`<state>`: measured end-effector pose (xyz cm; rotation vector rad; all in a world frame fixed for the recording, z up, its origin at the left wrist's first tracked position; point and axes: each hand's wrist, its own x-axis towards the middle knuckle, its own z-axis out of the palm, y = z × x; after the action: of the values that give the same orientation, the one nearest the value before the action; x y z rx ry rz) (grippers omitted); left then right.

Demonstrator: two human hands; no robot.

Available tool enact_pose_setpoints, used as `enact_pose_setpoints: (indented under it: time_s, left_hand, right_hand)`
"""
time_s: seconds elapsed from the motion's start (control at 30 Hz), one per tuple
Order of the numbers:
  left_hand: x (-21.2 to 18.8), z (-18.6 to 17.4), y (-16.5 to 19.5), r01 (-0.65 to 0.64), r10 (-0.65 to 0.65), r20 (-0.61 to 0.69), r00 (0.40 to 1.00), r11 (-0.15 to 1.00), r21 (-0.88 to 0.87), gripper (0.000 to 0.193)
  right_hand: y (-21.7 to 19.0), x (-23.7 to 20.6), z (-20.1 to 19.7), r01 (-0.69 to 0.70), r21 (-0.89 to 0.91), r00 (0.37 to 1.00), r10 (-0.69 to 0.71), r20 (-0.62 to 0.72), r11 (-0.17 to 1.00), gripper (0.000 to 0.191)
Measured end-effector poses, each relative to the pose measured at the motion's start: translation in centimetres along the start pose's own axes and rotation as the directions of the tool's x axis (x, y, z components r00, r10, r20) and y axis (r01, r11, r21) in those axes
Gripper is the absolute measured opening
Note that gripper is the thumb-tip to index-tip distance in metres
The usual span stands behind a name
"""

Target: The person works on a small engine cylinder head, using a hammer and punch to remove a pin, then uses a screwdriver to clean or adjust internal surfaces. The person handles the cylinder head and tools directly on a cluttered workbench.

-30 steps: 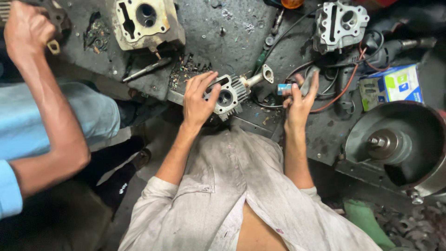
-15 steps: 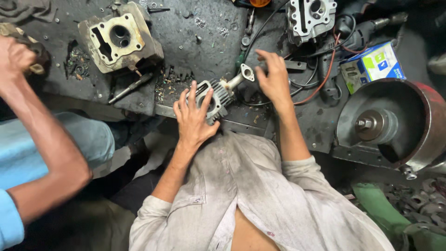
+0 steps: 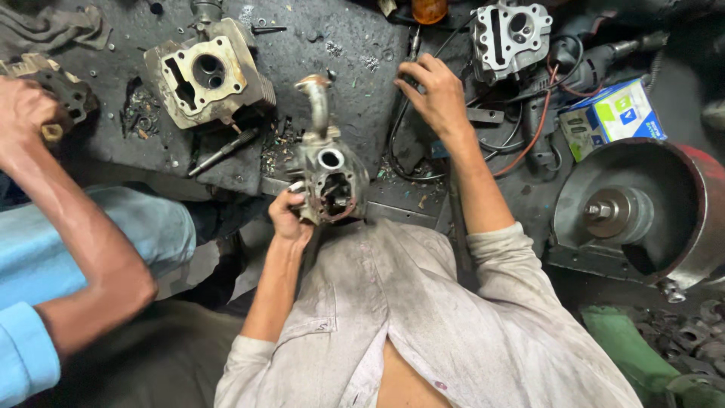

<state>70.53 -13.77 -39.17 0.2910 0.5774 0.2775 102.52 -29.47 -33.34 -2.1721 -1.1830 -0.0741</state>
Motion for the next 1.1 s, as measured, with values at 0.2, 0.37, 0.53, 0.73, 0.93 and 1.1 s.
enact_pose_setpoints:
  time_s: [0.2, 0.37, 0.53, 0.73, 0.93, 1.1]
  left_hand:
    - [1.8, 2.5, -1.9, 0.077, -0.083, 0.058, 0.995, 0.991, 0.108, 0.044]
    - [1.8, 4.0, -2.7, 0.154, -0.157, 0.073, 0.985, 0.987, 0.044, 0.042]
    - [3.3, 2.5, -3.7, 0.163, -0.164, 0.034, 0.986, 0.986, 0.033, 0.037]
    - [4.0, 1.9, -4.4, 0.164, -0.166, 0.027, 0.986, 0.983, 0.08, 0.031]
    - [3.6, 2.3, -3.6, 0.193, -0.196, 0.009, 0.981, 0.973, 0.125, 0.041]
    - [4.2, 0.6, -3.6, 0.195, -0.2, 0.072, 0.977, 0.978, 0.07, 0.035]
  right_hand:
    - [-0.7, -0.1, 0.3, -0.008, -0.052, 0.996, 0.012, 0.086, 0.999, 0.04]
    - [-3.0, -4.2, 0.4, -0.08, -0.187, 0.996, 0.087, 0.028, 0.979, 0.033]
    - [-5.5, -10.0, 2.5, 0.022, -0.4, 0.984, 0.051, 0.172, 0.916, 0.031]
    - [-6.0, -11.9, 4.1, -0.002, -0.465, 0.988, 0.073, 0.135, 0.885, 0.035]
    - [-6.2, -12.3, 6.5, 0.01, -0.429, 0.993, 0.04, 0.108, 0.903, 0.038]
    - [-6.1, -12.1, 7.4, -0.126, -0.141, 0.991, 0.13, 0.02, 0.982, 0.045]
